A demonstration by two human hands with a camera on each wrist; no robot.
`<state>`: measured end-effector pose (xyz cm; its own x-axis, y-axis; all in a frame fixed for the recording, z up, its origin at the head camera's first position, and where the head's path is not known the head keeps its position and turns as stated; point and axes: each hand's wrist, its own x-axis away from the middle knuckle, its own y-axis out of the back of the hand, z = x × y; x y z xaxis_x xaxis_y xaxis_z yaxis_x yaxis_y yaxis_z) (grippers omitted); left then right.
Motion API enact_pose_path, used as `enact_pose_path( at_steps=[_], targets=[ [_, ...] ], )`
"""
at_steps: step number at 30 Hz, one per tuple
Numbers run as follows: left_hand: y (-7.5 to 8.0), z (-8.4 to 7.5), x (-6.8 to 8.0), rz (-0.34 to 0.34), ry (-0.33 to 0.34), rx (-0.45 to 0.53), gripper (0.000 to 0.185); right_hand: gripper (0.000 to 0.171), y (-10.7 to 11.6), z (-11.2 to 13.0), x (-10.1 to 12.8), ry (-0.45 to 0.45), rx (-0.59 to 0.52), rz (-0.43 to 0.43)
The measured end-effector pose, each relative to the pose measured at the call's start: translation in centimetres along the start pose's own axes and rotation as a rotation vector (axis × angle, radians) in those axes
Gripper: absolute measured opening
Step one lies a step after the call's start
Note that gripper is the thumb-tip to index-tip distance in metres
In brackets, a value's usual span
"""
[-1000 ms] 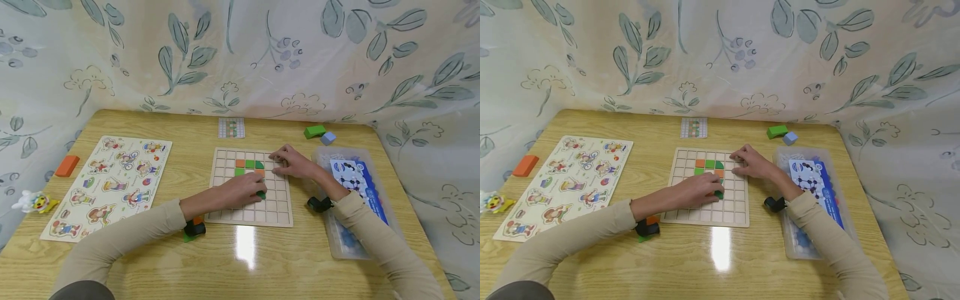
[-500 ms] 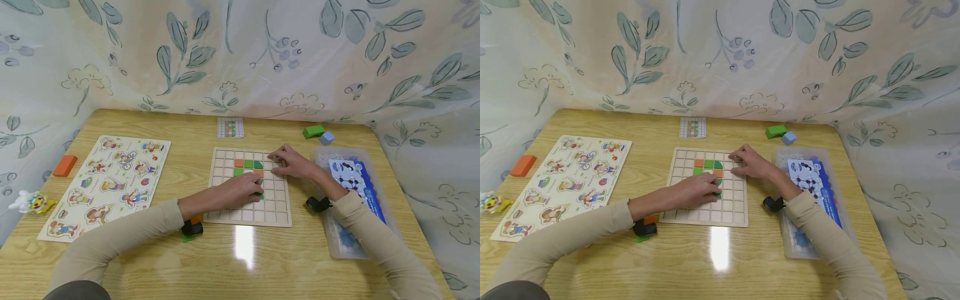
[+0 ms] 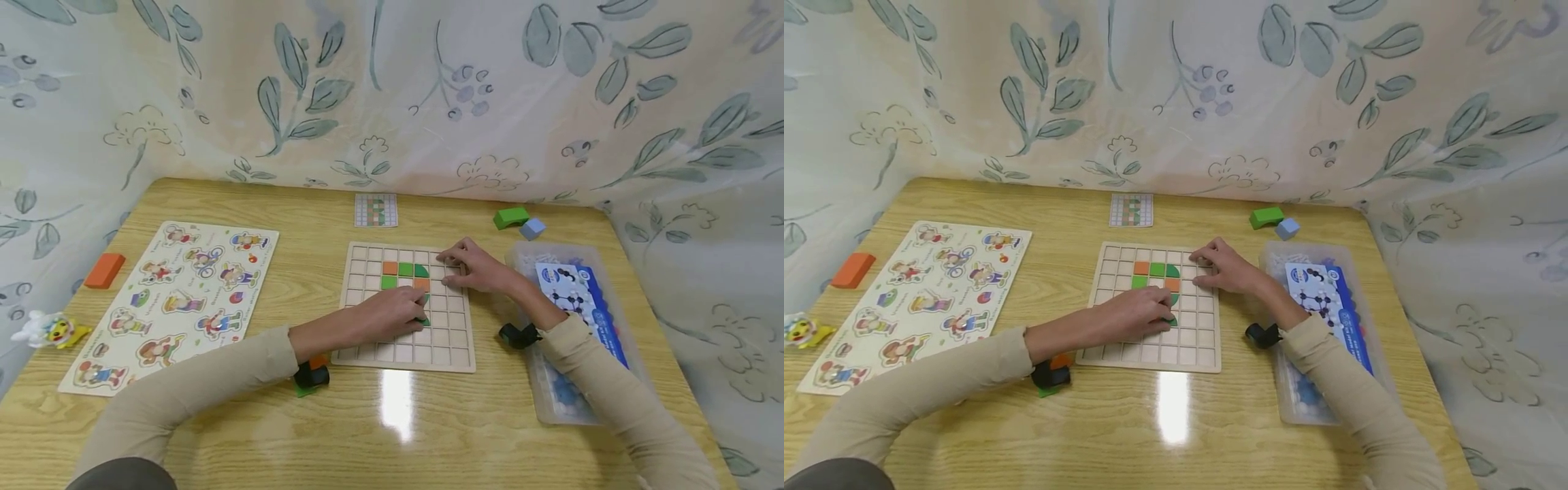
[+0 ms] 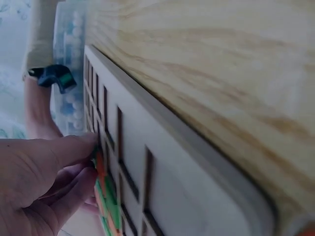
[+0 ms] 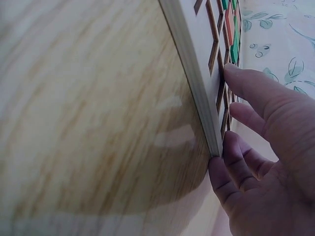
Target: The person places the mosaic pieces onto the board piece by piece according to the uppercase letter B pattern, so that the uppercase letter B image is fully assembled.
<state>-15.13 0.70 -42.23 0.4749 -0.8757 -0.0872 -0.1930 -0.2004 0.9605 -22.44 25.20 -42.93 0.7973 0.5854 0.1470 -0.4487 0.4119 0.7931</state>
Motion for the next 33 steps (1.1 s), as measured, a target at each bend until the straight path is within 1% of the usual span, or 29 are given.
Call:
enact_pose_path(
  at_steps=[2, 4, 6, 8, 10, 12, 15, 17, 19, 21, 24, 27, 30, 33],
  targets=[
    [0.2, -0.1, 0.5, -0.010, -0.006, -0.014, 0.012, 0.045, -0.1, 0.0, 0.0, -0.005, 0.000, 0.000],
    [0.8, -0.2, 1.5, -0.027, -0.022, -0.024, 0.009, 0.044, -0.1, 0.0, -0.1, -0.017, 0.000, 0.001],
    [1.5, -0.1, 3.0, -0.052, -0.032, -0.029, 0.007, 0.044, -0.1, 0.0, -0.1, -0.024, -0.002, 0.002],
    [2.5, 0.3, 4.8, -0.072, -0.021, -0.012, 0.009, 0.044, 0.0, 0.1, -0.1, -0.023, 0.001, 0.004],
    [3.3, 0.9, 7.0, -0.079, 0.026, 0.041, 0.014, 0.045, 0.0, 0.3, -0.1, -0.022, 0.003, 0.008],
    [4.0, 1.5, 8.9, -0.067, 0.107, 0.129, 0.017, 0.045, 0.1, 0.4, -0.1, -0.021, 0.011, 0.009],
    [4.5, 2.2, 11.7, -0.052, 0.234, 0.293, 0.019, 0.045, 0.3, 0.4, -0.1, -0.021, 0.017, 0.010],
    [4.5, 2.4, 13.5, -0.047, 0.303, 0.380, 0.020, 0.045, 0.4, 0.3, 0.0, -0.021, 0.021, 0.008],
    [4.2, 2.5, 15.1, -0.055, 0.338, 0.428, 0.021, 0.045, 0.5, 0.2, 0.1, -0.026, 0.022, 0.004],
    [4.0, 2.5, 16.5, -0.061, 0.365, 0.428, 0.022, 0.045, 0.6, 0.1, 0.4, -0.031, 0.018, 0.003],
    [3.6, 2.7, 18.1, -0.094, 0.376, 0.398, 0.022, 0.046, 0.4, -0.1, 0.6, -0.028, 0.017, 0.001],
    [3.4, 3.0, 19.4, -0.134, 0.384, 0.381, 0.021, 0.047, 0.2, -0.1, 0.6, -0.019, 0.009, -0.002],
    [3.0, 3.2, 20.2, -0.159, 0.382, 0.389, 0.020, 0.047, 0.1, 0.2, 0.5, -0.013, 0.001, -0.006],
    [2.7, 3.3, 20.9, -0.164, 0.378, 0.401, 0.019, 0.047, 0.0, 0.4, 0.3, -0.006, 0.001, -0.007]
  ],
)
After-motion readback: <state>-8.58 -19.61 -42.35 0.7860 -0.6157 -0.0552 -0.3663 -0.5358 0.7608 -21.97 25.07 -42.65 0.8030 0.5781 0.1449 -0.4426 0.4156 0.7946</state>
